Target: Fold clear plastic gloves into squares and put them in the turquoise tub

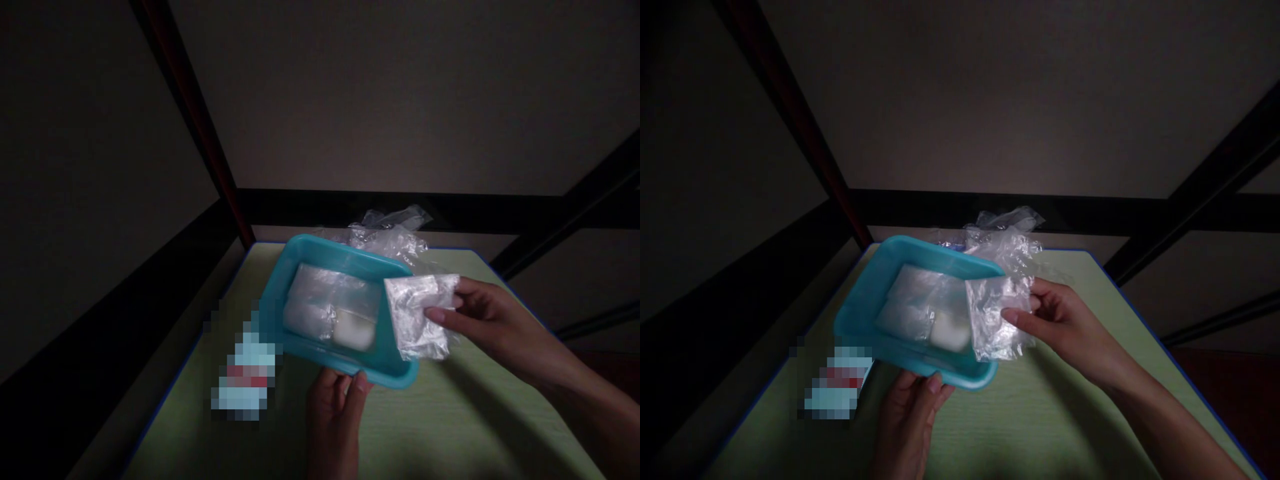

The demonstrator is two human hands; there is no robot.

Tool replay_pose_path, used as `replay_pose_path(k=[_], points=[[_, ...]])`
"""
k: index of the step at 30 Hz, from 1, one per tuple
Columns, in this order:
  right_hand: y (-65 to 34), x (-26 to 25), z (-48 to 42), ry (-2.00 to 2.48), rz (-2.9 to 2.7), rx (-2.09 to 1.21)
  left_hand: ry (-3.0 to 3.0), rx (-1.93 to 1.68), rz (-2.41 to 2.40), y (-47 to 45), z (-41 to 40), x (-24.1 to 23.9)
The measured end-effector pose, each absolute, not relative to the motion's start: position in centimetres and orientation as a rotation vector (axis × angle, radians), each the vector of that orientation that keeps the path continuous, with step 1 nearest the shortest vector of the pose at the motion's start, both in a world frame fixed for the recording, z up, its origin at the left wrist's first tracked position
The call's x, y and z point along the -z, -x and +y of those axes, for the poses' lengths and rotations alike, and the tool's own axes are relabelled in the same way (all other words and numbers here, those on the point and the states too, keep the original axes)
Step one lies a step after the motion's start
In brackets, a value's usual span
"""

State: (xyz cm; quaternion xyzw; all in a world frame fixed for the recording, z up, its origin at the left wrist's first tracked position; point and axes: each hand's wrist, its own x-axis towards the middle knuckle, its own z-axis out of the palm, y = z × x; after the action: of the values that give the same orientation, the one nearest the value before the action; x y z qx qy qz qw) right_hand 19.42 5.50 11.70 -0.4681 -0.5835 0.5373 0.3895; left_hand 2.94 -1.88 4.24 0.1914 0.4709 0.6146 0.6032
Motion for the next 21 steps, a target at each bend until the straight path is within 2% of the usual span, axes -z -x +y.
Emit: replay_pose_path(k=[9, 21], points=[[-19.1, -12.7, 6.7, 1.170, -1.783, -1.323, -0.428, -1.385, 1.037, -3.6, -2.2, -3.5], [-15.8, -15.6, 10.5, 0.916, -2.835, -0.684, -0.482, -1.343, 1.059, -3.5, -2.5, -2.7]])
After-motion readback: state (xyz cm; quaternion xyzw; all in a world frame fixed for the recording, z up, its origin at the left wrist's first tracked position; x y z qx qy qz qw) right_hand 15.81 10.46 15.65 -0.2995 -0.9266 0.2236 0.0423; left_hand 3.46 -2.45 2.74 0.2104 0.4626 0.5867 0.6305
